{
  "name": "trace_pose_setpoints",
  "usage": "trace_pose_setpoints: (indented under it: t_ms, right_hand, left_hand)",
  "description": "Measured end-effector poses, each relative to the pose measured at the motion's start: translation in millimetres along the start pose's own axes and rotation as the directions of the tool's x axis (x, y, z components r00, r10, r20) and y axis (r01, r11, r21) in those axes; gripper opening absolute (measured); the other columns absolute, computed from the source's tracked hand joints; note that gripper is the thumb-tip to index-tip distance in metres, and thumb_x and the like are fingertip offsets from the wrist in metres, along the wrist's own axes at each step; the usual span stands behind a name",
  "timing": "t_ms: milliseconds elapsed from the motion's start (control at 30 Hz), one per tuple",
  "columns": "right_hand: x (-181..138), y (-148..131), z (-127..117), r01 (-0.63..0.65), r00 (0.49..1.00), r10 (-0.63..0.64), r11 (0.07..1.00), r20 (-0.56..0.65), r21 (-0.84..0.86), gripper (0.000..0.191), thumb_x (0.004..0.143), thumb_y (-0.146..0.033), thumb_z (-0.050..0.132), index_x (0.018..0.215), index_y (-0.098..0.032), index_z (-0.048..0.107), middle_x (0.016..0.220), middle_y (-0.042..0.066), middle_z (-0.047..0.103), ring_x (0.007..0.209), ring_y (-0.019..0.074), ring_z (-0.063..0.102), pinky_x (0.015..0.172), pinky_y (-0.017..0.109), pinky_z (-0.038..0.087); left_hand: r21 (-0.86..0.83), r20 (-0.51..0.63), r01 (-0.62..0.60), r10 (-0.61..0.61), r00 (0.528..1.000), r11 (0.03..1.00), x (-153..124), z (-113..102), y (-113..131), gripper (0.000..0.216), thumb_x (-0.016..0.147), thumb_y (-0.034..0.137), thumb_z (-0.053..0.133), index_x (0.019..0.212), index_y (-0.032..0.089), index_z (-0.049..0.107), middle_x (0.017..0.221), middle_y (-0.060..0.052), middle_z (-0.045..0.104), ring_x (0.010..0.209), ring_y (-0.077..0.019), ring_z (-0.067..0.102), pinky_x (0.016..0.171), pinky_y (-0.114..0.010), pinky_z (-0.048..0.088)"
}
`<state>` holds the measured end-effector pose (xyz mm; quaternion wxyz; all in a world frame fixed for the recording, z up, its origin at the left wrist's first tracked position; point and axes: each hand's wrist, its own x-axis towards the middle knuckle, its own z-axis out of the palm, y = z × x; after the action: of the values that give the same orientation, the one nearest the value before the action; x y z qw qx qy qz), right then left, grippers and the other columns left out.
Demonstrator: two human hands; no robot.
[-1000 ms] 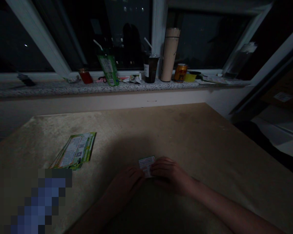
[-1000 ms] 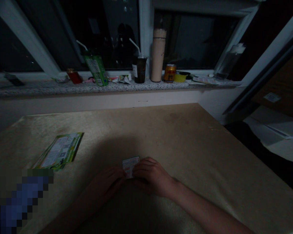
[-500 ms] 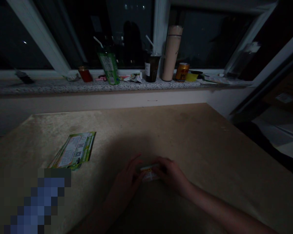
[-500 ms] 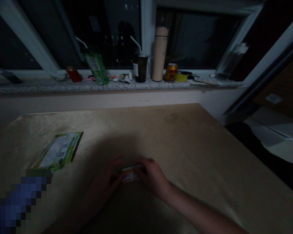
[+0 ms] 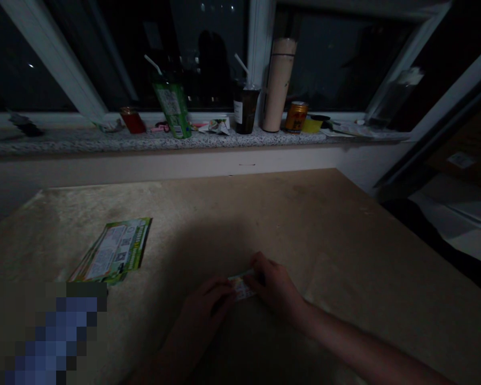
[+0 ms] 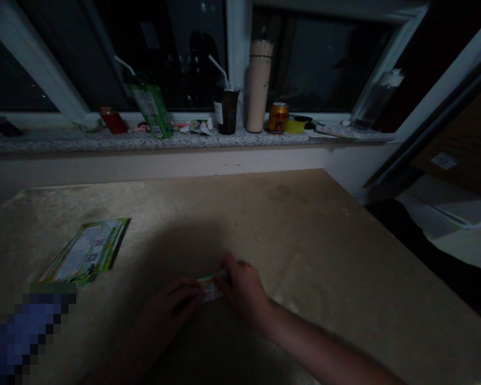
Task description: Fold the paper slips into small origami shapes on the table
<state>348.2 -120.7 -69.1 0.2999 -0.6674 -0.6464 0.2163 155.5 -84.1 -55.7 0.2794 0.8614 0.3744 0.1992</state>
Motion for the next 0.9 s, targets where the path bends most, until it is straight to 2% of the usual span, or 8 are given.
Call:
trace_pose_setpoints:
  t_ms: [167,233,300,400,467,500,633,900]
  right_hand:
    - [1,0,0,-0.031,0.999,0.031,0.999,-0.013,0.036,0.014,0.08,-0.018,0.058,0.092,-0.02,0.051,0.063,-0.004,0.056,0.053,0.0106,0.052,0.048,0.019,0.036]
    - [-1,1,0,-0.01,1.0,0.011,1.0,-0.027,0.02,0.006,0.081,-0.019,0.057,0.086,-0.02,0.053,0.063,-0.003,0.057,0.053,0.0102,0.052,0.048,0.019,0.038]
    - [-4,1,-2,0.042,0.997,-0.044,0.998,-0.056,-0.037,0.004,0.083,-0.021,0.058,0.086,-0.019,0.058,0.073,0.001,0.062,0.061,0.0121,0.057,0.054,0.021,0.043]
    - [-12,-2,-6,0.205,0.961,-0.243,0.947,-0.134,-0.248,0.022,0.085,-0.027,0.058,0.104,-0.019,0.062,0.105,0.012,0.064,0.091,0.0229,0.061,0.074,0.034,0.05]
    - [-19,-4,-7,0.393,0.891,-0.447,0.848,-0.08,-0.356,0.02,0.089,-0.028,0.052,0.103,-0.021,0.064,0.102,0.01,0.067,0.091,0.0235,0.062,0.077,0.037,0.051]
    - [-22,-4,-7,0.455,0.865,-0.501,0.812,-0.037,-0.367,0.02,0.091,-0.027,0.05,0.104,-0.021,0.064,0.102,0.008,0.069,0.093,0.0225,0.062,0.081,0.036,0.05]
    - [-27,2,-1,0.508,0.841,-0.541,0.767,0.03,-0.392,0.024,0.093,-0.028,0.048,0.105,-0.016,0.065,0.103,0.007,0.071,0.095,0.0224,0.064,0.086,0.037,0.051]
    - [-30,11,4,0.538,0.809,-0.588,0.727,0.018,-0.427,0.031,0.097,-0.024,0.038,0.11,-0.015,0.065,0.108,0.007,0.07,0.101,0.0208,0.064,0.088,0.036,0.051]
  left_hand:
    - [-0.006,-0.001,0.044,-0.044,0.999,0.999,1,2,-1,0.025,0.089,0.027,0.046,0.09,0.025,0.071,0.098,0.0,0.072,0.086,-0.0187,0.069,0.081,-0.033,0.056]
    - [-0.008,0.006,0.059,-0.059,0.998,0.998,1,1,1,0.025,0.088,0.028,0.046,0.09,0.026,0.071,0.098,0.001,0.073,0.085,-0.0189,0.07,0.081,-0.033,0.056]
    - [-0.014,0.005,0.072,-0.072,0.997,0.997,3,-1,3,0.026,0.088,0.029,0.047,0.089,0.026,0.072,0.097,0.0,0.073,0.085,-0.0193,0.07,0.082,-0.034,0.056]
    - [-0.023,0.029,0.083,-0.082,0.996,0.996,5,-3,5,0.026,0.088,0.028,0.047,0.09,0.026,0.072,0.097,0.001,0.073,0.086,-0.0193,0.07,0.082,-0.034,0.055]
    - [-0.037,0.041,0.086,-0.084,0.996,0.996,6,-3,5,0.026,0.088,0.028,0.047,0.091,0.026,0.073,0.097,0.001,0.073,0.086,-0.019,0.07,0.083,-0.034,0.055]
    - [-0.043,0.035,0.088,-0.086,0.996,0.995,6,-2,4,0.026,0.088,0.028,0.047,0.09,0.026,0.073,0.097,0.001,0.074,0.085,-0.0189,0.07,0.083,-0.033,0.055]
    - [-0.038,0.024,0.093,-0.092,0.995,0.995,6,2,0,0.025,0.086,0.028,0.048,0.089,0.026,0.073,0.094,0.0,0.074,0.084,-0.0192,0.07,0.082,-0.033,0.055]
    - [-0.022,0.039,0.066,-0.065,0.997,0.998,7,0,1,0.024,0.085,0.026,0.049,0.088,0.024,0.073,0.092,-0.001,0.074,0.081,-0.0188,0.07,0.079,-0.032,0.056]
